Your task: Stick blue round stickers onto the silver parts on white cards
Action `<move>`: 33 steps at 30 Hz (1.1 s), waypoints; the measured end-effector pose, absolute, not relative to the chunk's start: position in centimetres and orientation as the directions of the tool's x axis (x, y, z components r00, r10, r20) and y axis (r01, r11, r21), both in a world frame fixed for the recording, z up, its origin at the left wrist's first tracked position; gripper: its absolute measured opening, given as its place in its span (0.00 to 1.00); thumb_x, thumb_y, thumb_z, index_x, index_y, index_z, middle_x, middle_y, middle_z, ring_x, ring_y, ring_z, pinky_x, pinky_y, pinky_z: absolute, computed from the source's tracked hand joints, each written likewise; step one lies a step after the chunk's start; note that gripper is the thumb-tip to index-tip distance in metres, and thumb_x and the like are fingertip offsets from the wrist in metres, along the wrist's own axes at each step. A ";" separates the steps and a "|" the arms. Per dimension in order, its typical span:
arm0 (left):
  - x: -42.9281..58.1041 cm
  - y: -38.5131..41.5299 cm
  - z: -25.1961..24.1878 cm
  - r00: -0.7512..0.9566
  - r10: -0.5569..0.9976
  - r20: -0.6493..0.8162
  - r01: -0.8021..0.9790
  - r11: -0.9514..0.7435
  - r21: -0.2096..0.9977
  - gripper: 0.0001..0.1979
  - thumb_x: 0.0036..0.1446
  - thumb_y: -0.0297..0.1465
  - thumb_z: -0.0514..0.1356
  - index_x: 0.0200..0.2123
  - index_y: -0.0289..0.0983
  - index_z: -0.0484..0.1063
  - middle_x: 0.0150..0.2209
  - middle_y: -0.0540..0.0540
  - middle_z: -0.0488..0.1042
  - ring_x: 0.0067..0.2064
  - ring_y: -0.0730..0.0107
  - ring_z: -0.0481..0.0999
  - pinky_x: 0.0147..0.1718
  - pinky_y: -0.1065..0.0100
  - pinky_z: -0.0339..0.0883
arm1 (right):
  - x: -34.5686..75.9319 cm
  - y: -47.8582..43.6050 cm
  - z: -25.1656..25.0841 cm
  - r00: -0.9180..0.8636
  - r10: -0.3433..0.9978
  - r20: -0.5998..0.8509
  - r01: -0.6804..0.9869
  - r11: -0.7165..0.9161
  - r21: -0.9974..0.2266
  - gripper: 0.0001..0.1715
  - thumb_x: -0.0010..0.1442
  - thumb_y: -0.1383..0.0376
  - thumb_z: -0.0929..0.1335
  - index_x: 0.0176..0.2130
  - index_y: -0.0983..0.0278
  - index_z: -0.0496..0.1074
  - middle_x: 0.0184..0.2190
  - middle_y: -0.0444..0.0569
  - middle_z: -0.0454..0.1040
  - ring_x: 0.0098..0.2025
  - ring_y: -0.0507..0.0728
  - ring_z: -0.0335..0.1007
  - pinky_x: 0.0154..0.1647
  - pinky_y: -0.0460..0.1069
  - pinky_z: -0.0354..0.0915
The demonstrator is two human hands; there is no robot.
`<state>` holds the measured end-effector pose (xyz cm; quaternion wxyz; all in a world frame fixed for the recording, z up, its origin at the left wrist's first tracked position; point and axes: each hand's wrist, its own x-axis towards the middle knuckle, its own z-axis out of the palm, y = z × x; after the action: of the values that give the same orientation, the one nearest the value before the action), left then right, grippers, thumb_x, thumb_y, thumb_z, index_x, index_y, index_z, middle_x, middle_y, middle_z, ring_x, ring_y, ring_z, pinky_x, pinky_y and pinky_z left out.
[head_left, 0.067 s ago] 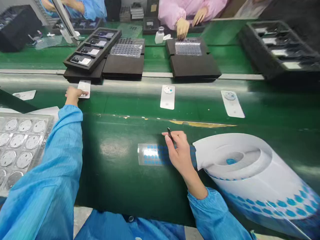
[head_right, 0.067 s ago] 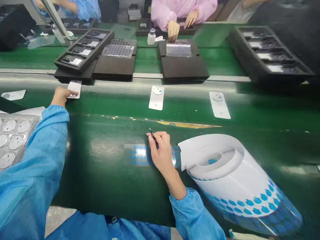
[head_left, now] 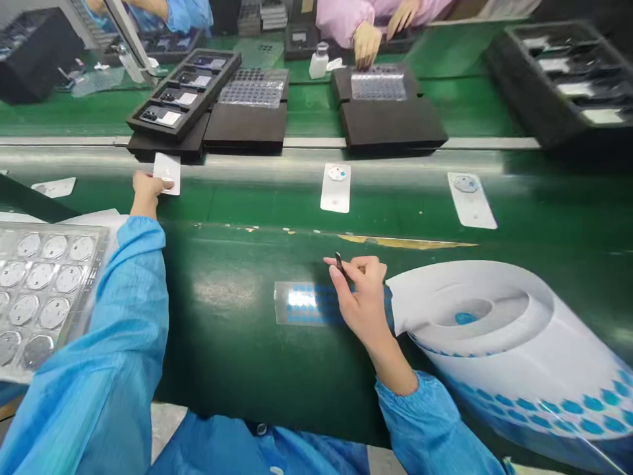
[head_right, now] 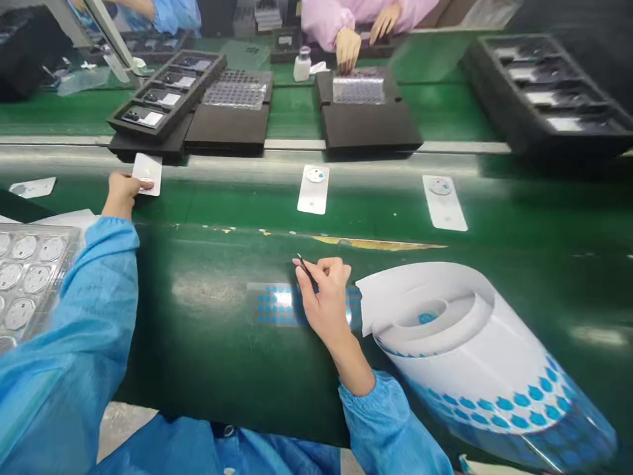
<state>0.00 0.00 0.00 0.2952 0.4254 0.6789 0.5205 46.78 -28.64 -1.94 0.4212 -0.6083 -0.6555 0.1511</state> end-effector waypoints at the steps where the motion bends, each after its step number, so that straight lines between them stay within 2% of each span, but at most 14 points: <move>1: 0.2 -0.6 -0.2 -0.504 0.863 0.025 0.254 0.120 0.960 0.30 0.46 0.08 0.71 0.33 0.38 0.53 0.23 0.65 0.59 0.28 0.84 0.60 0.34 0.75 0.56 | 47.0 -28.8 -1.8 0.105 0.933 0.343 0.643 0.200 -0.740 0.24 0.76 0.48 0.64 0.47 0.59 0.83 0.38 0.53 0.73 0.44 0.63 0.71 0.47 0.60 0.68; 3: 1.1 -2.6 -0.7 -0.561 0.828 0.010 0.218 0.136 0.966 0.26 0.51 0.13 0.71 0.35 0.37 0.56 0.27 0.62 0.65 0.31 0.81 0.67 0.36 0.73 0.62 | 47.2 -29.0 -1.7 0.112 0.961 0.252 0.516 0.160 -0.841 0.23 0.75 0.48 0.65 0.46 0.60 0.82 0.39 0.52 0.77 0.41 0.61 0.74 0.44 0.57 0.71; 5: 2.4 -5.5 -1.0 -0.568 0.822 0.052 0.175 0.059 0.983 0.23 0.52 0.21 0.73 0.37 0.37 0.59 0.31 0.59 0.71 0.35 0.78 0.73 0.39 0.71 0.68 | 46.9 -29.1 -1.7 0.098 0.987 0.130 0.333 0.091 -0.938 0.21 0.74 0.48 0.67 0.46 0.60 0.80 0.41 0.51 0.80 0.37 0.58 0.77 0.41 0.55 0.73; 8: 4.9 -11.3 -0.5 -0.448 0.871 0.201 0.039 -0.205 0.978 0.27 0.43 0.32 0.79 0.39 0.39 0.65 0.36 0.54 0.77 0.38 0.74 0.77 0.41 0.71 0.73 | 46.0 -29.3 -1.8 0.014 1.000 0.012 0.165 0.010 -0.986 0.18 0.70 0.49 0.72 0.46 0.61 0.79 0.35 0.49 0.80 0.34 0.57 0.78 0.38 0.52 0.75; 10: 6.8 -15.1 0.6 -0.236 0.948 0.211 -0.014 -0.220 0.975 0.30 0.39 0.35 0.82 0.40 0.39 0.69 0.35 0.53 0.78 0.35 0.74 0.78 0.36 0.72 0.72 | 45.3 -29.4 -2.0 -0.052 0.998 -0.024 0.138 -0.017 -0.990 0.18 0.70 0.49 0.72 0.46 0.61 0.78 0.32 0.47 0.78 0.33 0.56 0.77 0.36 0.50 0.75; 12: 8.6 -18.4 1.9 0.117 0.991 0.069 0.084 -0.079 0.993 0.25 0.42 0.36 0.81 0.38 0.37 0.73 0.32 0.51 0.78 0.31 0.73 0.77 0.30 0.73 0.70 | 44.8 -29.4 -2.3 -0.094 0.995 -0.041 0.147 -0.027 -0.989 0.18 0.72 0.50 0.70 0.45 0.61 0.77 0.32 0.47 0.78 0.32 0.56 0.77 0.33 0.49 0.74; 13: 9.5 -19.7 2.5 0.313 0.949 -0.045 0.170 -0.010 0.985 0.23 0.45 0.37 0.80 0.38 0.37 0.75 0.32 0.50 0.79 0.30 0.71 0.78 0.30 0.72 0.70 | 44.5 -29.4 -2.5 -0.113 0.993 -0.044 0.162 -0.025 -0.986 0.18 0.72 0.50 0.70 0.45 0.62 0.77 0.31 0.48 0.78 0.32 0.56 0.77 0.33 0.49 0.73; 15: 11.5 -21.8 3.1 0.615 0.751 -0.238 0.337 0.022 0.941 0.19 0.54 0.39 0.76 0.43 0.36 0.77 0.34 0.47 0.81 0.32 0.67 0.80 0.31 0.71 0.70 | 44.3 -29.4 -2.9 -0.149 0.988 -0.041 0.209 -0.009 -0.978 0.18 0.74 0.50 0.68 0.45 0.62 0.76 0.30 0.48 0.77 0.31 0.56 0.76 0.33 0.50 0.72; 17: 13.7 -23.2 2.8 0.752 0.594 -0.284 0.419 -0.099 0.903 0.18 0.61 0.39 0.72 0.49 0.38 0.76 0.39 0.46 0.82 0.36 0.66 0.81 0.34 0.70 0.69 | 44.2 -29.3 -3.3 -0.172 0.985 -0.031 0.255 0.014 -0.967 0.19 0.74 0.50 0.67 0.44 0.63 0.75 0.30 0.48 0.77 0.31 0.56 0.76 0.33 0.50 0.72; 21: 17.3 -25.2 0.5 0.778 0.601 -0.181 0.491 -0.402 0.773 0.19 0.65 0.38 0.69 0.57 0.40 0.74 0.44 0.44 0.78 0.45 0.62 0.77 0.43 0.66 0.67 | 44.3 -29.3 -3.6 -0.180 0.984 -0.016 0.285 0.037 -0.958 0.19 0.74 0.50 0.67 0.44 0.63 0.74 0.31 0.49 0.78 0.31 0.56 0.77 0.33 0.50 0.72; 23: 18.2 -26.0 -0.4 0.753 0.644 -0.136 0.535 -0.479 0.696 0.21 0.66 0.38 0.68 0.60 0.39 0.73 0.45 0.43 0.76 0.47 0.59 0.74 0.46 0.62 0.66 | 44.3 -29.4 -3.6 -0.183 0.983 -0.020 0.294 0.036 -0.955 0.18 0.74 0.51 0.68 0.44 0.63 0.75 0.32 0.49 0.78 0.31 0.56 0.77 0.33 0.50 0.72; 26: 18.2 -27.1 -0.9 0.749 0.658 -0.075 0.568 -0.581 0.583 0.26 0.66 0.39 0.68 0.63 0.37 0.69 0.54 0.39 0.74 0.53 0.54 0.70 0.51 0.56 0.65 | 44.4 -29.5 -3.6 -0.185 0.982 -0.029 0.308 0.030 -0.951 0.17 0.74 0.52 0.68 0.44 0.63 0.76 0.32 0.49 0.79 0.30 0.55 0.77 0.32 0.49 0.73; 29: 17.4 -27.8 -0.6 0.755 0.653 -0.067 0.589 -0.629 0.507 0.33 0.63 0.41 0.71 0.66 0.38 0.64 0.62 0.35 0.68 0.58 0.49 0.67 0.53 0.51 0.64 | 44.5 -29.5 -3.6 -0.176 0.984 -0.029 0.310 0.027 -0.950 0.15 0.74 0.54 0.69 0.43 0.63 0.76 0.32 0.49 0.80 0.30 0.54 0.77 0.32 0.48 0.73; 33: 16.4 -28.4 -0.5 0.738 0.668 -0.088 0.618 -0.618 0.487 0.35 0.61 0.43 0.72 0.66 0.39 0.65 0.63 0.34 0.67 0.60 0.47 0.66 0.55 0.50 0.63 | 44.5 -29.9 -2.9 -0.122 0.992 -0.011 0.233 0.018 -0.972 0.13 0.72 0.56 0.71 0.41 0.62 0.78 0.30 0.47 0.79 0.29 0.53 0.77 0.30 0.47 0.73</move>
<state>16.44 -28.43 -0.46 0.2507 0.8980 0.3580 0.0507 44.46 -29.89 -2.94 0.4068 -0.5230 -0.5859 0.4665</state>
